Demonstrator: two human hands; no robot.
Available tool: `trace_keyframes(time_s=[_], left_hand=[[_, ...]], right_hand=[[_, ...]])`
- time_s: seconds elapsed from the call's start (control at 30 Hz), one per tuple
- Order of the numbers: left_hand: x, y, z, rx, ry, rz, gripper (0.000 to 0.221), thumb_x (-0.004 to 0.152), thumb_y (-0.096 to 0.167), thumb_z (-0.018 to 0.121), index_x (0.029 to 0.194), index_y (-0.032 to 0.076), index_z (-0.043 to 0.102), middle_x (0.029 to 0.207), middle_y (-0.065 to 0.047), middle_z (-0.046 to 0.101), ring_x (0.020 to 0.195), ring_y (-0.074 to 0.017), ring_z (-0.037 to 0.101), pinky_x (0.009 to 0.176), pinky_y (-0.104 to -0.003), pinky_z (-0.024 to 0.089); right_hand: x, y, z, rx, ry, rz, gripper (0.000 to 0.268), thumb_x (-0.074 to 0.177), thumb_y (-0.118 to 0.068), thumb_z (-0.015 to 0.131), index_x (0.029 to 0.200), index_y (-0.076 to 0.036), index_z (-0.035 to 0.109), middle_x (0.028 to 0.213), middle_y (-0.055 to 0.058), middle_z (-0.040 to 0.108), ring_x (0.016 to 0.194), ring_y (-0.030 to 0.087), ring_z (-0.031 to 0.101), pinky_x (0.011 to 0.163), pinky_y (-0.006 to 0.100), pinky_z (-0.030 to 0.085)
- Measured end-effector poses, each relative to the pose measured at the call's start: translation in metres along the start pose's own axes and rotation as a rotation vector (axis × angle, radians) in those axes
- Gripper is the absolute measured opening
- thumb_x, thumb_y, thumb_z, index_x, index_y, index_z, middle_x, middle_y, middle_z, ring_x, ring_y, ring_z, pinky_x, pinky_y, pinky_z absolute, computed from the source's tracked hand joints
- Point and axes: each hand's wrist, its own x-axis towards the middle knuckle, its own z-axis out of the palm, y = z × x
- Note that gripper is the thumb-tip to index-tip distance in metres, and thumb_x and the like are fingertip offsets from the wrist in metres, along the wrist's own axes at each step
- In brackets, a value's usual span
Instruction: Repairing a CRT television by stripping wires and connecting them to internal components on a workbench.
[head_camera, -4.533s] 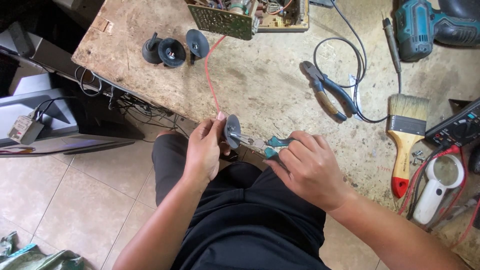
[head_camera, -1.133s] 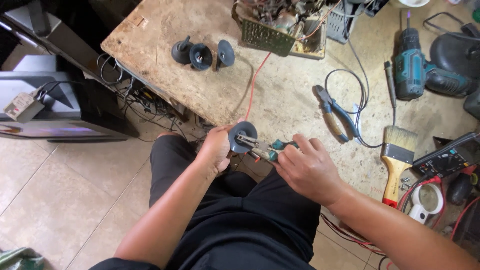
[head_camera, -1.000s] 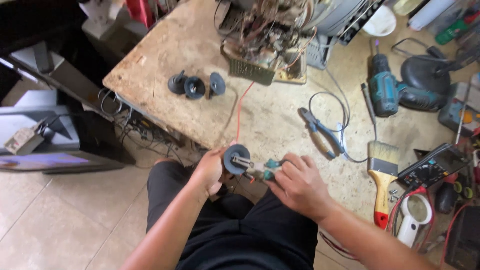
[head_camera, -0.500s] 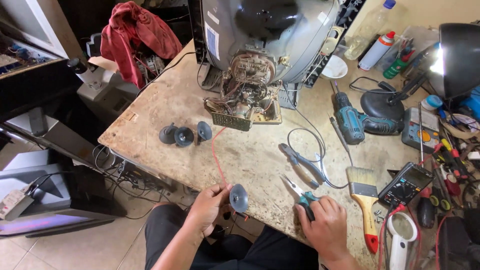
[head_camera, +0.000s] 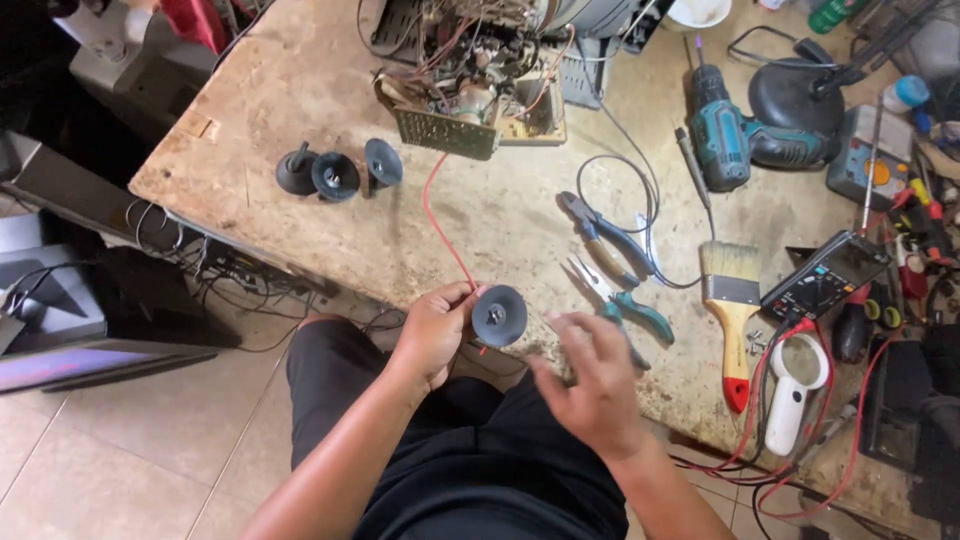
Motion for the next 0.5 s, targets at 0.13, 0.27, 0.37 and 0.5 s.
trace_keyframes(time_s=[0.13, 0.27, 0.37, 0.5], left_hand=[[-0.022, 0.027, 0.009, 0.119, -0.015, -0.012, 0.024, 0.102, 0.022, 0.066, 0.098, 0.002, 0.078, 0.080, -0.009, 0.071, 0.066, -0.0193, 0.067, 0.052, -0.033, 0.056], [0.011, 0.012, -0.007, 0.444, 0.085, 0.303, 0.028, 0.096, 0.031, 0.072, 0.077, 0.010, 0.073, 0.066, -0.004, 0.068, 0.055, -0.0169, 0.065, 0.052, -0.031, 0.056], [0.040, -0.007, -0.013, 0.741, 0.249, 0.830, 0.034, 0.088, 0.037, 0.077, 0.068, 0.014, 0.062, 0.058, -0.002, 0.062, 0.050, -0.0190, 0.060, 0.047, -0.034, 0.046], [0.039, -0.008, -0.007, 0.917, 0.423, 1.258, 0.031, 0.091, 0.030, 0.071, 0.073, 0.013, 0.052, 0.063, -0.003, 0.053, 0.052, -0.0262, 0.053, 0.042, -0.041, 0.040]], right_hand=[[0.021, -0.007, -0.005, -0.045, -0.096, -0.112, 0.045, 0.100, -0.044, 0.061, 0.135, -0.015, 0.063, 0.128, 0.017, 0.059, 0.114, 0.039, 0.058, 0.095, 0.052, 0.046], [0.092, 0.037, -0.023, -0.117, 0.154, -0.169, 0.026, 0.090, -0.028, 0.073, 0.111, -0.013, 0.073, 0.110, 0.011, 0.065, 0.098, 0.034, 0.065, 0.087, 0.047, 0.051], [0.182, 0.062, -0.048, -0.214, 0.254, -0.199, 0.025, 0.091, -0.016, 0.071, 0.115, -0.009, 0.074, 0.108, 0.013, 0.063, 0.098, 0.034, 0.062, 0.085, 0.049, 0.052], [0.299, 0.085, -0.063, -0.460, 0.244, -0.229, 0.037, 0.099, -0.029, 0.062, 0.131, -0.011, 0.070, 0.134, 0.023, 0.054, 0.122, 0.041, 0.050, 0.083, 0.062, 0.047]])
